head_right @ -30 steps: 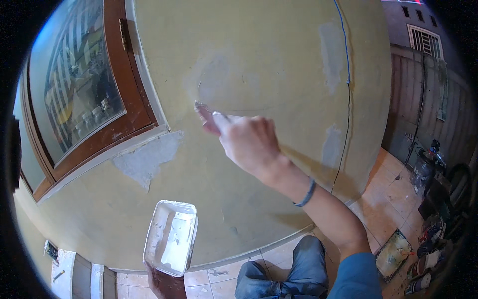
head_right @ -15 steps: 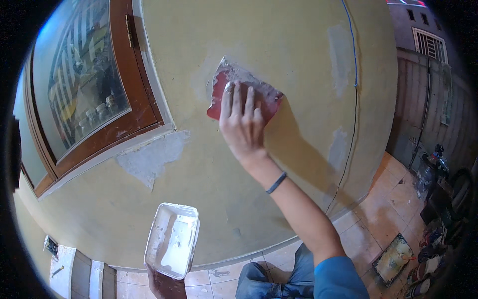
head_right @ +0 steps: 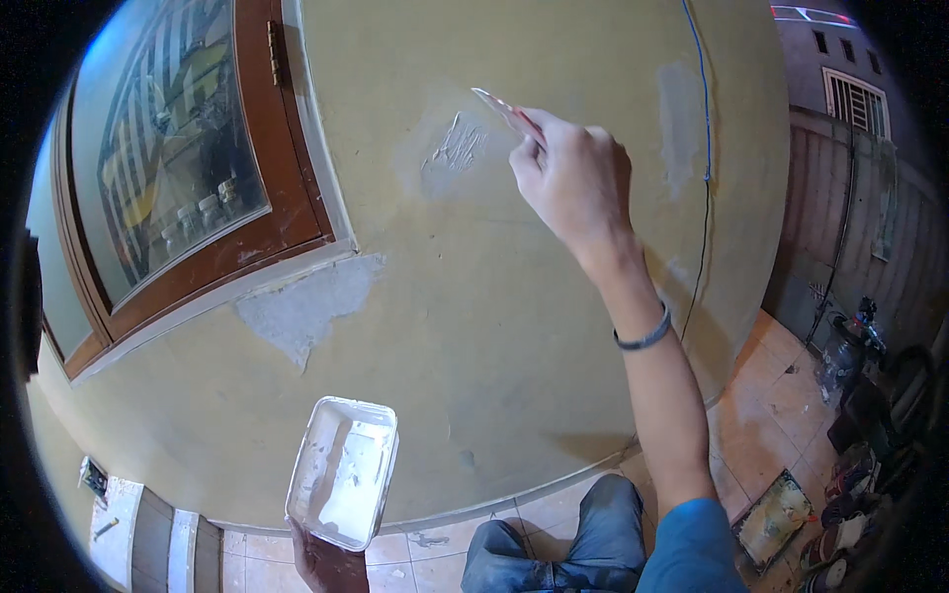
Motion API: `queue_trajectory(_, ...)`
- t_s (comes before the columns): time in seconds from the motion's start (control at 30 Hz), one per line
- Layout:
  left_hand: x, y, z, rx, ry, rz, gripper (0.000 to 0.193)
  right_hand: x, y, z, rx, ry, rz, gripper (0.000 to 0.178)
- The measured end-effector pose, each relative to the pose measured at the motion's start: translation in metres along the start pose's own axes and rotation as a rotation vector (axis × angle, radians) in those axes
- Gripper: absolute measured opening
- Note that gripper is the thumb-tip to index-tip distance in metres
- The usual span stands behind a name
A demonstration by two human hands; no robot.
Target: The person applies a white substance to cracks and holes in a yellow wall using a red scraper, reloading the scraper from a white container.
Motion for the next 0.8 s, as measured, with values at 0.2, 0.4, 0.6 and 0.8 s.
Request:
queue_trajectory(0.2,0.013,-0.022,-0.019,0.012,-0.001,0.054,0.060,0.033,0.042,0.032,0.216,-0.083,0.138,0.037)
queue_trajectory(0.4,0.000,0.017,-0.003,0.805,-0.142,0.702,0.058,0.065,0.055,0.067,0.212,-0.164,-0.002,0.034)
queue_trajectory(0.6,-0.003,-0.001,-0.001,0.124,0.031,0.074,0.059,0.014,0.016,0.024,0.146,0.094,-0.117,0.027)
queue_trajectory(0.8,-0.003,-0.005,-0.004,0.043,0.050,0.025,0.059,0.035,0.044,0.027,0.140,-0.048,0.241,0.031)
Point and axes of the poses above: each hand's wrist, its own z-axis away from the middle knuckle, its own y-axis out of the palm, x = y × z, the point moved 8 cm from there along -z, towards the middle knuckle, and after that the axes turned 5 degrees about y, right-handed, at the moved point
